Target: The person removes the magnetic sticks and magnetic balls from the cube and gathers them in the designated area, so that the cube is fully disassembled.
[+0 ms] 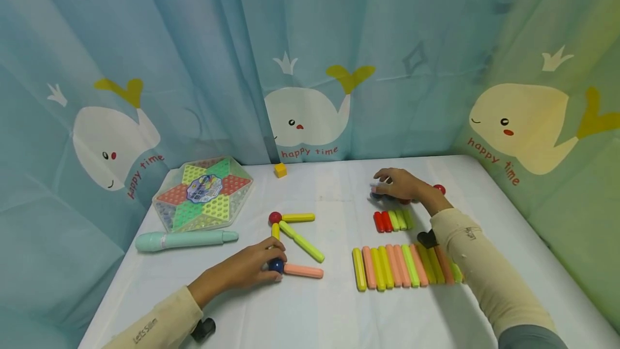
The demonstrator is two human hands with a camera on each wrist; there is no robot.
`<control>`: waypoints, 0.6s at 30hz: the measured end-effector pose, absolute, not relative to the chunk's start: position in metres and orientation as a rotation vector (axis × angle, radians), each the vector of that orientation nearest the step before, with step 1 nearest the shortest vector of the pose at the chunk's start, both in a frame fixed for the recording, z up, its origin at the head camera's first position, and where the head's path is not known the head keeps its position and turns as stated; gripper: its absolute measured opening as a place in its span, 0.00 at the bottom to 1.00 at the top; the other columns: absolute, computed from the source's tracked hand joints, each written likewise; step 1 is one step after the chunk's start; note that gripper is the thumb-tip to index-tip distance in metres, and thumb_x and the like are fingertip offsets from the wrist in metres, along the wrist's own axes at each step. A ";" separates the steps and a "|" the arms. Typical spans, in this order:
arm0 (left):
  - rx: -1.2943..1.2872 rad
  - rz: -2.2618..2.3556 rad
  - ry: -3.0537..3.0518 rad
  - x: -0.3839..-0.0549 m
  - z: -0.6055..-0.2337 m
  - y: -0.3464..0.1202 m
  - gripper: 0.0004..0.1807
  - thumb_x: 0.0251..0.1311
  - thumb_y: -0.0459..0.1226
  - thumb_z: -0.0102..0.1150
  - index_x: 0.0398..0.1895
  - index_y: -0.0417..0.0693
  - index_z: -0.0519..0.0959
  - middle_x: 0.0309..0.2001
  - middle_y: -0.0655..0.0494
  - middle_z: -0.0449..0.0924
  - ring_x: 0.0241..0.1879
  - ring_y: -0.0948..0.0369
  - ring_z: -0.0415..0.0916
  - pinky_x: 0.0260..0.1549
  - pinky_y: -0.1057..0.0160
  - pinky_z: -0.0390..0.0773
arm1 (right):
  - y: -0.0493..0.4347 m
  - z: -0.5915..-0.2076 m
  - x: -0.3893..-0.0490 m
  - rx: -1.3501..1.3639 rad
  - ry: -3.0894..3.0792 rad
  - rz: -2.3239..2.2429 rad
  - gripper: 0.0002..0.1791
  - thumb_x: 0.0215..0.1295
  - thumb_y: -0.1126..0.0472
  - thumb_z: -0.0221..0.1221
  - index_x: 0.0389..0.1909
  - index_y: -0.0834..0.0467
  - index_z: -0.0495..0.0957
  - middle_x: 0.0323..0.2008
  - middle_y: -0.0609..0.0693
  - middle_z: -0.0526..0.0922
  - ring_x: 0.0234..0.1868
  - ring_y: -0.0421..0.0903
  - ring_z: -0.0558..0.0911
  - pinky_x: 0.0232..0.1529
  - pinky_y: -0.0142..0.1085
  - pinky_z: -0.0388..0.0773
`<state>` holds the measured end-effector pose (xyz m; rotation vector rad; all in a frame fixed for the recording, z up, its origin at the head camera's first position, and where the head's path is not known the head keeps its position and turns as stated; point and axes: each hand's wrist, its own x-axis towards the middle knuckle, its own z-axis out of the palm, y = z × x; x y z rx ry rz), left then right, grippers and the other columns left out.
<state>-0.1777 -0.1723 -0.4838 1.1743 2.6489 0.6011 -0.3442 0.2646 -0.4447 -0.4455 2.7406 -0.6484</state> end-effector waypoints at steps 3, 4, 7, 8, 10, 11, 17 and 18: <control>1.180 0.598 2.648 -0.177 -0.483 -0.172 0.17 0.65 0.47 0.65 0.54 0.56 0.79 0.60 0.58 0.71 0.57 0.63 0.76 0.57 0.61 0.78 | 0.255 -0.438 -0.340 -0.512 2.796 -0.692 0.27 0.70 0.50 0.60 0.63 0.62 0.74 0.58 0.63 0.78 0.56 0.58 0.78 0.59 0.56 0.76; 1.178 0.598 2.650 -0.177 -0.482 -0.173 0.17 0.65 0.47 0.66 0.54 0.55 0.79 0.60 0.58 0.71 0.57 0.63 0.76 0.57 0.61 0.78 | 0.249 -0.436 -0.337 -0.539 2.811 -0.704 0.26 0.70 0.50 0.60 0.62 0.62 0.74 0.57 0.63 0.79 0.54 0.58 0.79 0.57 0.55 0.77; 1.174 0.588 2.656 -0.176 -0.481 -0.174 0.17 0.65 0.47 0.65 0.54 0.55 0.79 0.60 0.58 0.70 0.58 0.62 0.76 0.58 0.61 0.78 | 0.221 -0.428 -0.326 -0.639 2.826 -0.743 0.21 0.70 0.53 0.61 0.57 0.63 0.78 0.50 0.60 0.83 0.46 0.54 0.81 0.49 0.48 0.81; 1.171 0.586 2.659 -0.176 -0.481 -0.174 0.17 0.65 0.47 0.65 0.54 0.55 0.79 0.60 0.59 0.70 0.58 0.62 0.76 0.58 0.61 0.78 | 0.210 -0.426 -0.321 -0.662 2.817 -0.746 0.19 0.70 0.54 0.61 0.55 0.61 0.79 0.48 0.58 0.84 0.44 0.52 0.81 0.46 0.46 0.81; 1.171 0.582 2.660 -0.176 -0.481 -0.174 0.17 0.65 0.47 0.65 0.54 0.55 0.79 0.60 0.58 0.70 0.58 0.62 0.76 0.57 0.60 0.78 | 0.187 -0.424 -0.311 -0.744 2.790 -0.724 0.16 0.70 0.53 0.62 0.51 0.59 0.81 0.43 0.54 0.85 0.40 0.48 0.81 0.43 0.42 0.81; 1.172 0.579 2.661 -0.176 -0.481 -0.175 0.17 0.65 0.47 0.65 0.54 0.55 0.79 0.60 0.58 0.70 0.58 0.62 0.76 0.57 0.61 0.78 | 0.176 -0.423 -0.306 -0.793 2.769 -0.705 0.15 0.70 0.53 0.62 0.50 0.58 0.82 0.42 0.53 0.85 0.38 0.47 0.81 0.42 0.42 0.81; 1.180 0.580 2.661 -0.176 -0.481 -0.173 0.17 0.66 0.47 0.64 0.55 0.54 0.79 0.60 0.58 0.70 0.57 0.63 0.76 0.57 0.61 0.78 | 0.126 -0.428 -0.290 -0.965 2.695 -0.603 0.13 0.67 0.55 0.65 0.47 0.58 0.84 0.39 0.49 0.87 0.38 0.43 0.84 0.40 0.39 0.81; 1.183 0.579 2.661 -0.176 -0.481 -0.173 0.17 0.66 0.47 0.64 0.55 0.54 0.79 0.60 0.58 0.70 0.56 0.63 0.77 0.57 0.61 0.78 | 0.120 -0.430 -0.290 -0.976 2.693 -0.600 0.13 0.66 0.56 0.65 0.47 0.58 0.84 0.40 0.49 0.87 0.38 0.43 0.84 0.40 0.39 0.81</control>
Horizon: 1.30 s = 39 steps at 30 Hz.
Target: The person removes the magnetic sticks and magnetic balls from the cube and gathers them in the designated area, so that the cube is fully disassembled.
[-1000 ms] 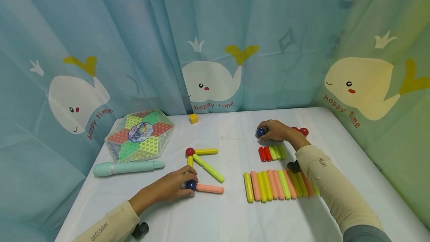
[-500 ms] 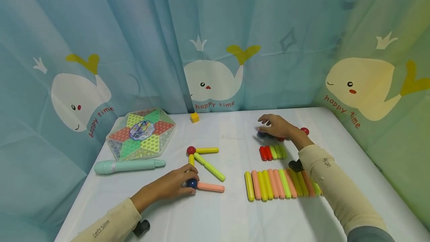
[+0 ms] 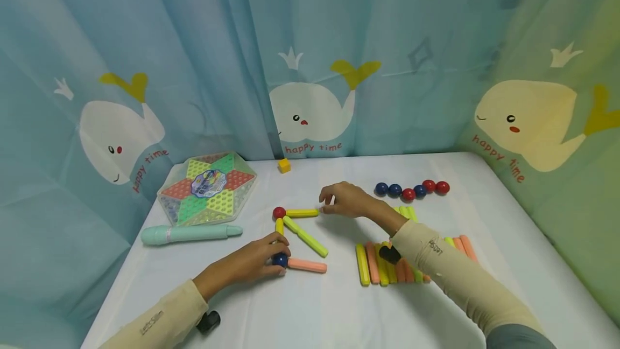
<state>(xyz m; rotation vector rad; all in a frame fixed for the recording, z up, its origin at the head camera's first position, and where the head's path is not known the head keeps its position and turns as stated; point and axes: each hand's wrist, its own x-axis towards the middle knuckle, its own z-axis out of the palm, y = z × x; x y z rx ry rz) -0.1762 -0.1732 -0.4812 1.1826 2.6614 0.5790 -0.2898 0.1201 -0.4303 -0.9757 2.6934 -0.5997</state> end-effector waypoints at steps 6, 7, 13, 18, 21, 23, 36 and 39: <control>1.221 0.582 2.661 -0.179 -0.480 -0.171 0.17 0.65 0.46 0.65 0.54 0.53 0.79 0.59 0.57 0.71 0.56 0.61 0.78 0.56 0.60 0.79 | 0.091 -0.440 -0.299 -1.005 2.626 -0.620 0.13 0.66 0.59 0.65 0.48 0.60 0.83 0.44 0.51 0.86 0.43 0.45 0.82 0.45 0.37 0.81; 1.223 0.583 2.660 -0.179 -0.480 -0.171 0.17 0.65 0.46 0.66 0.54 0.52 0.79 0.59 0.56 0.71 0.56 0.61 0.78 0.56 0.60 0.79 | 0.085 -0.442 -0.301 -1.008 2.612 -0.618 0.13 0.67 0.60 0.65 0.49 0.60 0.83 0.45 0.50 0.86 0.44 0.45 0.82 0.47 0.37 0.80; 1.207 0.585 2.652 -0.179 -0.479 -0.171 0.17 0.64 0.46 0.66 0.54 0.53 0.79 0.59 0.57 0.71 0.57 0.61 0.77 0.57 0.60 0.79 | 0.057 -0.447 -0.308 -1.066 2.532 -0.512 0.15 0.68 0.60 0.64 0.54 0.55 0.82 0.48 0.50 0.84 0.48 0.44 0.81 0.54 0.39 0.80; 1.184 0.588 2.643 -0.180 -0.478 -0.170 0.17 0.65 0.47 0.66 0.54 0.54 0.79 0.59 0.58 0.71 0.57 0.62 0.76 0.58 0.60 0.78 | 0.040 -0.445 -0.311 -1.114 2.514 -0.333 0.16 0.71 0.61 0.61 0.57 0.53 0.80 0.47 0.50 0.85 0.46 0.44 0.80 0.55 0.39 0.79; 1.188 0.596 2.637 -0.181 -0.478 -0.169 0.17 0.65 0.47 0.65 0.54 0.54 0.79 0.59 0.57 0.71 0.58 0.62 0.76 0.59 0.61 0.77 | 0.036 -0.445 -0.312 -1.143 2.513 -0.232 0.15 0.72 0.59 0.60 0.57 0.51 0.80 0.44 0.48 0.84 0.43 0.42 0.79 0.52 0.37 0.80; 1.198 0.601 2.634 -0.181 -0.479 -0.168 0.17 0.65 0.46 0.65 0.55 0.53 0.79 0.59 0.57 0.71 0.58 0.62 0.76 0.58 0.61 0.78 | 0.035 -0.445 -0.313 -1.146 2.505 -0.196 0.14 0.72 0.58 0.60 0.57 0.50 0.80 0.43 0.47 0.84 0.42 0.42 0.79 0.51 0.36 0.80; 1.185 0.602 2.644 -0.179 -0.481 -0.171 0.17 0.65 0.46 0.65 0.54 0.52 0.79 0.59 0.56 0.71 0.57 0.60 0.77 0.57 0.61 0.78 | 0.044 -0.448 -0.316 -1.121 2.494 -0.324 0.15 0.73 0.61 0.58 0.58 0.49 0.80 0.52 0.49 0.84 0.46 0.44 0.79 0.56 0.41 0.79; 1.185 0.607 2.650 -0.177 -0.482 -0.172 0.17 0.65 0.46 0.66 0.54 0.52 0.79 0.59 0.56 0.71 0.57 0.60 0.77 0.56 0.61 0.79 | 0.052 -0.445 -0.318 -1.065 2.464 -0.469 0.16 0.72 0.61 0.59 0.58 0.51 0.80 0.49 0.50 0.85 0.45 0.44 0.80 0.51 0.39 0.80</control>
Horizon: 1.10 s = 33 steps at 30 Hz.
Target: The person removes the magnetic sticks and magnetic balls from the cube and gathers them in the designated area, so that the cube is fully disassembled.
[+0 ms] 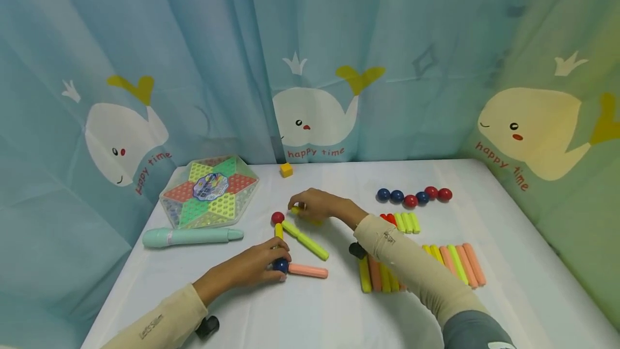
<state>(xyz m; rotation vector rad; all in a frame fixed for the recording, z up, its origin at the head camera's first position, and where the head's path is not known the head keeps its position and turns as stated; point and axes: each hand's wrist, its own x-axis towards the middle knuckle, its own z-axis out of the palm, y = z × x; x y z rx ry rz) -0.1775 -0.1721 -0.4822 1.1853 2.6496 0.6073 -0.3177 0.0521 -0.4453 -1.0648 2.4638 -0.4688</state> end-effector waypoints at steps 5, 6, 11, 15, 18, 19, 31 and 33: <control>1.171 0.588 2.658 -0.176 -0.482 -0.172 0.17 0.65 0.47 0.66 0.53 0.53 0.79 0.59 0.57 0.71 0.56 0.61 0.77 0.56 0.60 0.79 | 0.079 -0.434 -0.312 -0.970 2.450 -0.696 0.16 0.69 0.60 0.62 0.56 0.56 0.80 0.45 0.52 0.85 0.41 0.44 0.81 0.44 0.35 0.81; 1.162 0.585 2.659 -0.176 -0.482 -0.172 0.17 0.65 0.47 0.66 0.53 0.53 0.79 0.59 0.57 0.71 0.56 0.61 0.77 0.56 0.61 0.79 | 0.086 -0.432 -0.309 -0.954 2.449 -0.739 0.16 0.69 0.60 0.63 0.56 0.57 0.80 0.43 0.52 0.84 0.40 0.43 0.82 0.43 0.35 0.80; 1.138 0.585 2.659 -0.174 -0.481 -0.173 0.17 0.64 0.46 0.66 0.54 0.54 0.79 0.60 0.57 0.71 0.57 0.61 0.77 0.56 0.61 0.79 | 0.124 -0.426 -0.286 -0.886 2.439 -0.919 0.15 0.67 0.60 0.64 0.51 0.63 0.79 0.34 0.52 0.84 0.29 0.43 0.82 0.35 0.35 0.79; 1.148 0.584 2.649 -0.173 -0.480 -0.172 0.17 0.65 0.46 0.65 0.54 0.54 0.79 0.60 0.57 0.71 0.57 0.62 0.77 0.56 0.62 0.79 | 0.150 -0.432 -0.268 -0.816 2.467 -0.939 0.13 0.66 0.60 0.65 0.46 0.63 0.78 0.28 0.50 0.82 0.25 0.42 0.79 0.30 0.34 0.76; 1.156 0.584 2.647 -0.173 -0.478 -0.171 0.17 0.65 0.46 0.65 0.54 0.54 0.79 0.60 0.57 0.71 0.57 0.62 0.77 0.55 0.62 0.79 | 0.166 -0.439 -0.257 -0.753 2.486 -0.914 0.11 0.66 0.60 0.65 0.44 0.62 0.79 0.27 0.49 0.81 0.24 0.42 0.78 0.29 0.33 0.76; 1.158 0.588 2.647 -0.173 -0.478 -0.171 0.17 0.65 0.46 0.65 0.54 0.54 0.79 0.60 0.57 0.71 0.56 0.62 0.77 0.55 0.61 0.79 | 0.170 -0.441 -0.255 -0.733 2.491 -0.905 0.10 0.65 0.60 0.65 0.43 0.61 0.79 0.27 0.48 0.81 0.24 0.42 0.78 0.29 0.32 0.76; 1.239 0.608 2.667 -0.175 -0.480 -0.170 0.17 0.65 0.45 0.66 0.53 0.52 0.79 0.58 0.55 0.72 0.55 0.60 0.78 0.53 0.61 0.80 | 0.182 -0.450 -0.236 -0.701 2.451 -0.759 0.06 0.65 0.53 0.67 0.39 0.48 0.82 0.33 0.43 0.82 0.34 0.42 0.78 0.36 0.31 0.78; 1.246 0.608 2.666 -0.176 -0.480 -0.169 0.16 0.65 0.45 0.66 0.53 0.52 0.79 0.58 0.55 0.72 0.55 0.60 0.78 0.53 0.61 0.80 | 0.182 -0.450 -0.234 -0.733 2.444 -0.722 0.06 0.65 0.52 0.67 0.39 0.46 0.82 0.33 0.42 0.81 0.36 0.42 0.78 0.38 0.31 0.78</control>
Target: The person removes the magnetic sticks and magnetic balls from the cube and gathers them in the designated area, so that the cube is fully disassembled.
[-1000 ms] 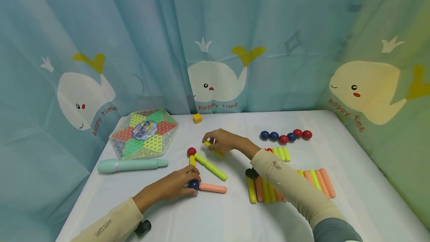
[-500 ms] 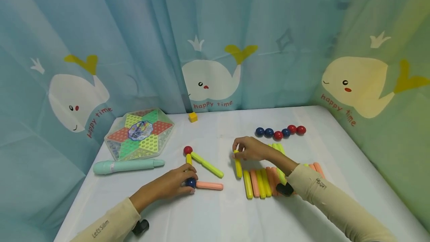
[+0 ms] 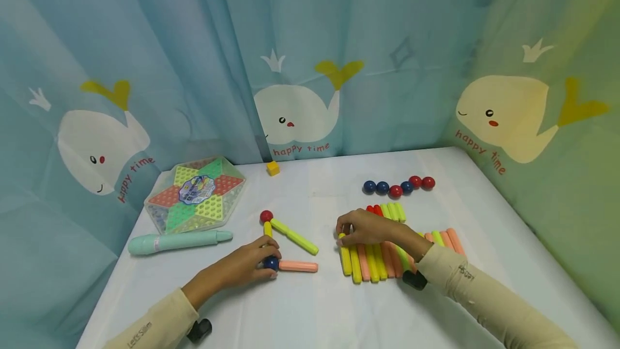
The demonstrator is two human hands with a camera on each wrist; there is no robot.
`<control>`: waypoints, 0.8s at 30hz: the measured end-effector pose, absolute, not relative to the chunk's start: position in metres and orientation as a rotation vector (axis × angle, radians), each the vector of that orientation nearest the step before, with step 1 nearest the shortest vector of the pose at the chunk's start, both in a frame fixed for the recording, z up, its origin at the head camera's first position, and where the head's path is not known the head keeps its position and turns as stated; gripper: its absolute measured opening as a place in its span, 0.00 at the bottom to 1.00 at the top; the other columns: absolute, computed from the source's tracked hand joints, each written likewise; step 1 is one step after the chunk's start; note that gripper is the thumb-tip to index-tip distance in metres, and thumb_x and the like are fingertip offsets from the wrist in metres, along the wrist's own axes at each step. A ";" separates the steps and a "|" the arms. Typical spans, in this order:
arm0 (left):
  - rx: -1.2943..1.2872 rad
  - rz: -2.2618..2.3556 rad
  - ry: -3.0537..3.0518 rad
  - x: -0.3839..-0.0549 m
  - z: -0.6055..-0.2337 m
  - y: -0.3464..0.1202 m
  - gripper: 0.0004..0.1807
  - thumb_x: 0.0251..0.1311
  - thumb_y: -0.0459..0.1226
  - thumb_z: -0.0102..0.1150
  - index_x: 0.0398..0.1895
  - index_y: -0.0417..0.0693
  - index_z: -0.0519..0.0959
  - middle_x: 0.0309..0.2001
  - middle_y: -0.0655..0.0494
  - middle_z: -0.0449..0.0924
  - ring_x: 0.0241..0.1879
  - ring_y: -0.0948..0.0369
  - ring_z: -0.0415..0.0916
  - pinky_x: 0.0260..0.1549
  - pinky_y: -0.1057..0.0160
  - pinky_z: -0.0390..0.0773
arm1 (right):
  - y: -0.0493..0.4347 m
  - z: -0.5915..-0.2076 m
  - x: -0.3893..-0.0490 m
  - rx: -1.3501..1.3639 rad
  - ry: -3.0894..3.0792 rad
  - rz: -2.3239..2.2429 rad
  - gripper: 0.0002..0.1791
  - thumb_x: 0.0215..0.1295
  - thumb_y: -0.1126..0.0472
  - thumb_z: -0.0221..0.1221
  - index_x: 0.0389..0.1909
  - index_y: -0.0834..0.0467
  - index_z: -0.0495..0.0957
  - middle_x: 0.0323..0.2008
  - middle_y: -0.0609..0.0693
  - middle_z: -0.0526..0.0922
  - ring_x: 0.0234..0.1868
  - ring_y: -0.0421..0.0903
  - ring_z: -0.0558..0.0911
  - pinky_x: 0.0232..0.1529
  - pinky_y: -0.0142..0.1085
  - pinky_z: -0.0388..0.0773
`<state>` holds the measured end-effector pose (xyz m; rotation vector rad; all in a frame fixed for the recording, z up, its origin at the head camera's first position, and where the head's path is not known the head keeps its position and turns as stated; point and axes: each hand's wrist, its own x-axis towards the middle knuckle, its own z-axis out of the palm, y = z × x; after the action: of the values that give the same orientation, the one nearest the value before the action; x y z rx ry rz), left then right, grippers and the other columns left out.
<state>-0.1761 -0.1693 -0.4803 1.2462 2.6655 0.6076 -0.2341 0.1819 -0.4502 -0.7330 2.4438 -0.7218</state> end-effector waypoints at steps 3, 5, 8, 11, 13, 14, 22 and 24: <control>1.227 0.606 2.667 -0.175 -0.481 -0.171 0.16 0.65 0.46 0.66 0.53 0.53 0.79 0.58 0.57 0.72 0.55 0.62 0.77 0.53 0.61 0.80 | 0.178 -0.450 -0.233 -0.780 2.435 -0.670 0.05 0.65 0.52 0.67 0.38 0.46 0.82 0.33 0.40 0.81 0.37 0.41 0.77 0.39 0.31 0.78; 1.213 0.604 2.662 -0.175 -0.481 -0.171 0.16 0.65 0.46 0.65 0.54 0.54 0.79 0.59 0.57 0.71 0.56 0.63 0.77 0.54 0.62 0.79 | 0.177 -0.449 -0.232 -0.773 2.437 -0.631 0.04 0.64 0.52 0.68 0.37 0.45 0.82 0.32 0.40 0.80 0.37 0.41 0.77 0.39 0.31 0.77; 1.199 0.594 2.656 -0.175 -0.481 -0.172 0.17 0.66 0.46 0.65 0.54 0.54 0.79 0.59 0.58 0.71 0.56 0.63 0.76 0.55 0.62 0.79 | 0.176 -0.448 -0.232 -0.780 2.424 -0.590 0.04 0.63 0.52 0.69 0.35 0.44 0.83 0.32 0.39 0.80 0.37 0.41 0.76 0.40 0.32 0.76; 1.183 0.587 2.662 -0.174 -0.481 -0.171 0.17 0.65 0.46 0.65 0.54 0.54 0.79 0.59 0.58 0.71 0.57 0.62 0.76 0.56 0.62 0.79 | 0.174 -0.446 -0.232 -0.772 2.428 -0.566 0.04 0.63 0.51 0.69 0.36 0.44 0.83 0.32 0.38 0.81 0.37 0.41 0.77 0.41 0.33 0.77; 1.178 0.588 2.668 -0.173 -0.480 -0.170 0.17 0.65 0.46 0.65 0.54 0.54 0.79 0.60 0.57 0.71 0.57 0.62 0.77 0.56 0.62 0.79 | 0.173 -0.444 -0.234 -0.787 2.451 -0.567 0.04 0.65 0.51 0.67 0.37 0.44 0.83 0.32 0.38 0.81 0.36 0.41 0.77 0.40 0.33 0.77; 1.178 0.590 2.670 -0.173 -0.480 -0.170 0.17 0.65 0.46 0.65 0.54 0.53 0.79 0.60 0.57 0.71 0.57 0.62 0.77 0.56 0.61 0.79 | 0.171 -0.444 -0.235 -0.806 2.468 -0.573 0.04 0.66 0.51 0.66 0.38 0.45 0.83 0.32 0.38 0.81 0.36 0.41 0.77 0.40 0.33 0.77; 1.177 0.565 2.678 -0.174 -0.481 -0.170 0.18 0.65 0.47 0.66 0.54 0.53 0.79 0.60 0.56 0.71 0.57 0.62 0.77 0.56 0.62 0.79 | 0.130 -0.442 -0.240 -0.924 2.598 -0.612 0.09 0.70 0.51 0.62 0.43 0.50 0.83 0.36 0.42 0.85 0.34 0.39 0.79 0.38 0.33 0.79; 1.180 0.566 2.675 -0.175 -0.481 -0.170 0.18 0.65 0.47 0.65 0.54 0.53 0.79 0.60 0.56 0.71 0.57 0.62 0.77 0.56 0.62 0.79 | 0.115 -0.445 -0.239 -0.888 2.602 -0.611 0.12 0.69 0.49 0.63 0.46 0.51 0.83 0.37 0.45 0.86 0.33 0.39 0.79 0.38 0.34 0.79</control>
<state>-0.1747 -0.1700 -0.4812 1.1799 2.6754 0.5658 -0.2390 0.1147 -0.4449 -0.8881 2.6022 -0.6112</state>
